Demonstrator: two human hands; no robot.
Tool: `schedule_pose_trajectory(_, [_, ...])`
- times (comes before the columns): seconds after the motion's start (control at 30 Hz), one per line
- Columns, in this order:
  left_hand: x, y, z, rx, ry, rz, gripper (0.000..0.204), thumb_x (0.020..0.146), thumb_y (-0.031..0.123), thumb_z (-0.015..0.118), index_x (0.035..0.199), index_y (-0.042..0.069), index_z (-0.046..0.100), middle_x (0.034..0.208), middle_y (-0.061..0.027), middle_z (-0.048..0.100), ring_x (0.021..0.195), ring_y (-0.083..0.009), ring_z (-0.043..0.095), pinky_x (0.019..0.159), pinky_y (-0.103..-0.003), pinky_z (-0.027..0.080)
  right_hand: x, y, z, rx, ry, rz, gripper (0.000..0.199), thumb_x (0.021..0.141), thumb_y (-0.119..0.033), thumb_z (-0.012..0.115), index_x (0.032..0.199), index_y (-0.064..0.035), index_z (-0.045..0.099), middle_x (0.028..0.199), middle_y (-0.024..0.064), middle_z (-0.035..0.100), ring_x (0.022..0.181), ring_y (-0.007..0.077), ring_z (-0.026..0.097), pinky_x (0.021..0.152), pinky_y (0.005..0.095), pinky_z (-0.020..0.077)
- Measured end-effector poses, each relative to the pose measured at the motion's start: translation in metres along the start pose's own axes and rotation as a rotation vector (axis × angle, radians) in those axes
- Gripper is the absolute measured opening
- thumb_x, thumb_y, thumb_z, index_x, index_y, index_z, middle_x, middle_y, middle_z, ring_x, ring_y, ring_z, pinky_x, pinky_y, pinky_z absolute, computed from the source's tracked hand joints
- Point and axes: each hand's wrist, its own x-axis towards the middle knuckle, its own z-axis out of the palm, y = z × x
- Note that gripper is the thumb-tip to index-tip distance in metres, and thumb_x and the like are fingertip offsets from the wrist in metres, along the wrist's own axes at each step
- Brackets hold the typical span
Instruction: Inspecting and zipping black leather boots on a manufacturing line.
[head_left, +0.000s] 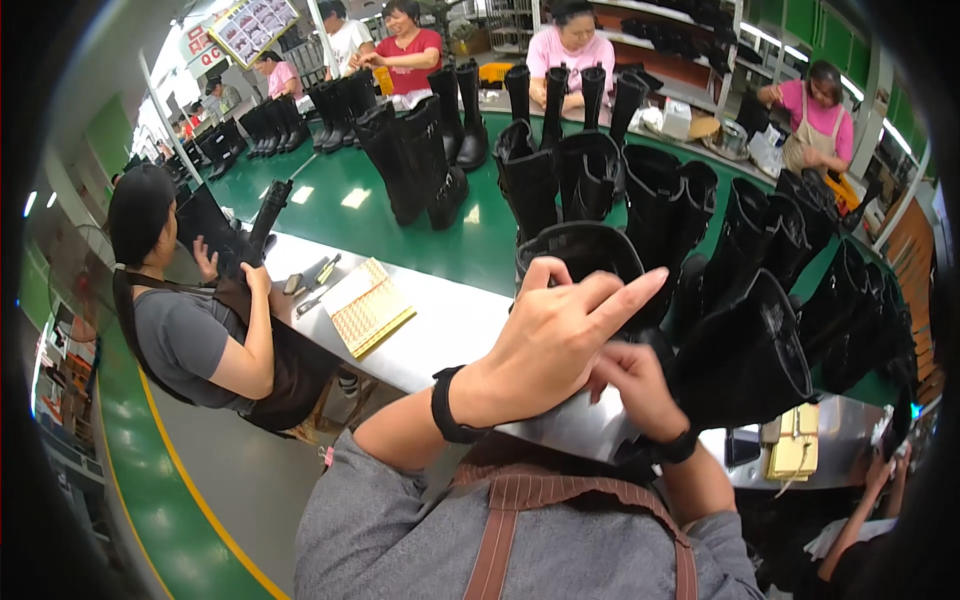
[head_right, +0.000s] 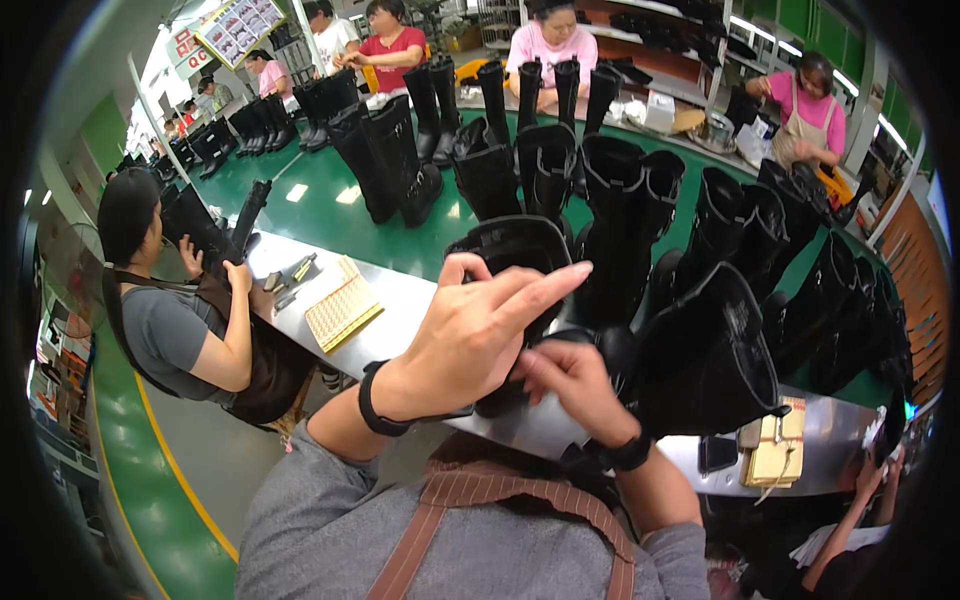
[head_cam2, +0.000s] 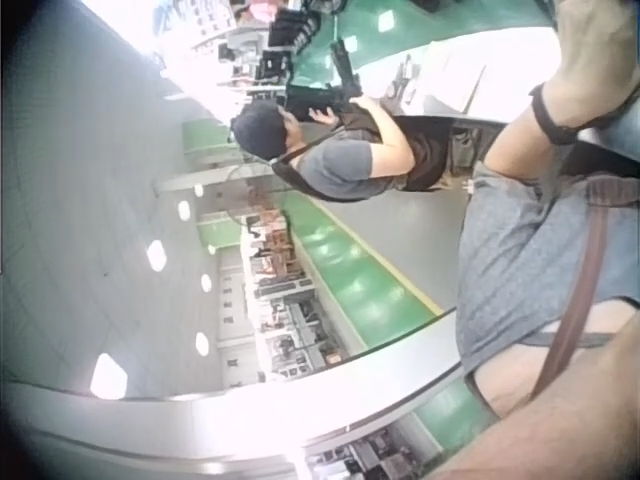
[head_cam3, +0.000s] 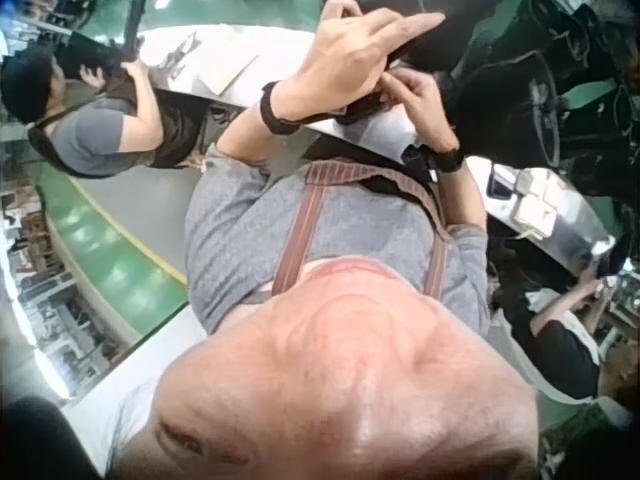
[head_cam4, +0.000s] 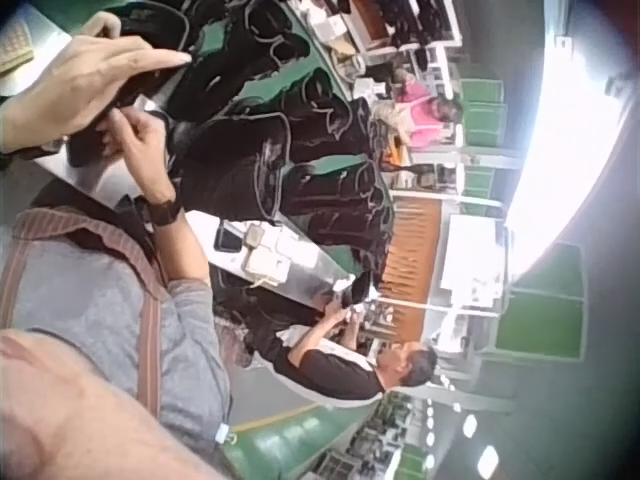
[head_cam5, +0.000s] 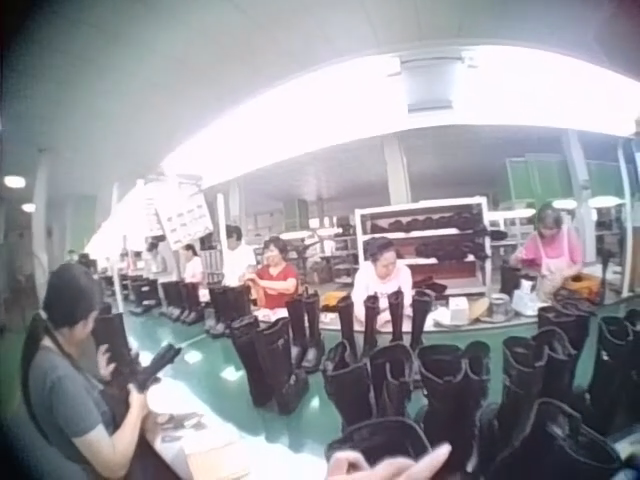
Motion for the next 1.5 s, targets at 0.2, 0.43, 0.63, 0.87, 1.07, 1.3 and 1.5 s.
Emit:
schedule_pose_trajectory(0.2, [-0.021, -0.013, 0.012, 0.272, 0.268, -0.033, 0.066, 0.074, 0.011, 0.079, 0.136, 0.007, 0.057, 0.126, -0.0119, 0.055, 0.122, -0.0281, 0.048, 0.098, -0.041, 0.035, 0.004, -0.018, 0.005, 0.176, -0.027, -0.045, 0.03, 0.103, -0.024, 0.058, 0.09, 0.001, 0.07, 0.083, 0.0031, 0.069, 0.07, 0.0075, 0.06, 0.065, 0.0231, 0.0498])
schedule_pose_trajectory(0.43, [-0.116, -0.03, 0.072, -0.063, 0.548, -0.274, 0.132, 0.065, 0.024, 0.095, 0.153, -0.001, 0.001, 0.154, -0.0233, 0.017, 0.145, -0.0393, 0.023, 0.119, -0.052, 0.022, 0.002, -0.024, 0.0, 0.117, -0.069, -0.028, 0.03, 0.103, -0.024, 0.057, 0.091, 0.0005, 0.07, 0.08, 0.0021, 0.068, 0.069, 0.0071, 0.06, 0.065, 0.023, 0.0502])
schedule_pose_trajectory(0.63, [-0.169, -0.003, 0.125, -0.598, 0.078, -0.668, 0.072, 0.068, 0.015, 0.091, 0.129, 0.002, 0.055, 0.118, -0.0106, 0.066, 0.11, -0.0239, 0.064, 0.097, -0.036, 0.049, 0.0, -0.032, 0.008, 0.098, -0.048, 0.097, 0.033, 0.103, -0.028, 0.059, 0.087, -0.0005, 0.069, 0.07, 0.0012, 0.063, 0.052, 0.0069, 0.057, 0.051, 0.0201, 0.0447])
schedule_pose_trajectory(0.87, [-0.175, 0.003, 0.131, -0.637, 0.129, -0.803, 0.04, 0.079, 0.011, 0.082, 0.114, -0.001, 0.068, 0.112, -0.0143, 0.071, 0.106, -0.0243, 0.068, 0.093, -0.034, 0.051, -0.024, -0.105, 0.005, 0.063, -0.072, -0.106, 0.04, 0.105, -0.031, 0.053, 0.081, -0.0024, 0.066, 0.058, -0.0029, 0.052, 0.049, 0.0022, 0.047, 0.046, 0.0192, 0.0347])
schedule_pose_trajectory(1.07, [-0.178, -0.023, 0.14, -0.642, 0.152, -0.868, 0.04, 0.079, 0.004, 0.08, 0.115, -0.004, 0.064, 0.109, -0.0141, 0.073, 0.1, -0.021, 0.07, 0.089, -0.033, 0.053, 0.003, -0.087, 0.015, -0.124, 0.101, -0.215, 0.039, 0.106, -0.031, 0.051, 0.084, -0.0022, 0.067, 0.064, -0.0017, 0.055, 0.055, 0.0046, 0.053, 0.051, 0.0208, 0.0425])
schedule_pose_trajectory(1.3, [-0.19, -0.032, 0.147, -0.597, 0.121, -0.812, 0.042, 0.078, 0.005, 0.08, 0.115, -0.005, 0.061, 0.104, -0.0156, 0.074, 0.096, -0.0231, 0.072, 0.087, -0.033, 0.054, 0.011, -0.07, 0.016, -0.628, 0.489, -0.779, 0.028, 0.085, -0.007, 0.077, 0.112, -0.0048, 0.07, 0.1, 0.005, 0.064, 0.07, 0.0062, 0.06, 0.061, 0.0218, 0.0511])
schedule_pose_trajectory(1.5, [-0.19, -0.032, 0.149, -0.642, 0.118, -0.849, 0.044, 0.078, 0.006, 0.081, 0.116, -0.004, 0.061, 0.104, -0.016, 0.073, 0.096, -0.0239, 0.072, 0.086, -0.033, 0.054, 0.021, -0.078, 0.011, -0.775, 0.388, -0.862, 0.029, 0.084, -0.002, 0.074, 0.112, -0.0101, 0.075, 0.101, 0.0074, 0.072, 0.086, 0.0172, 0.07, 0.071, 0.0267, 0.0594])
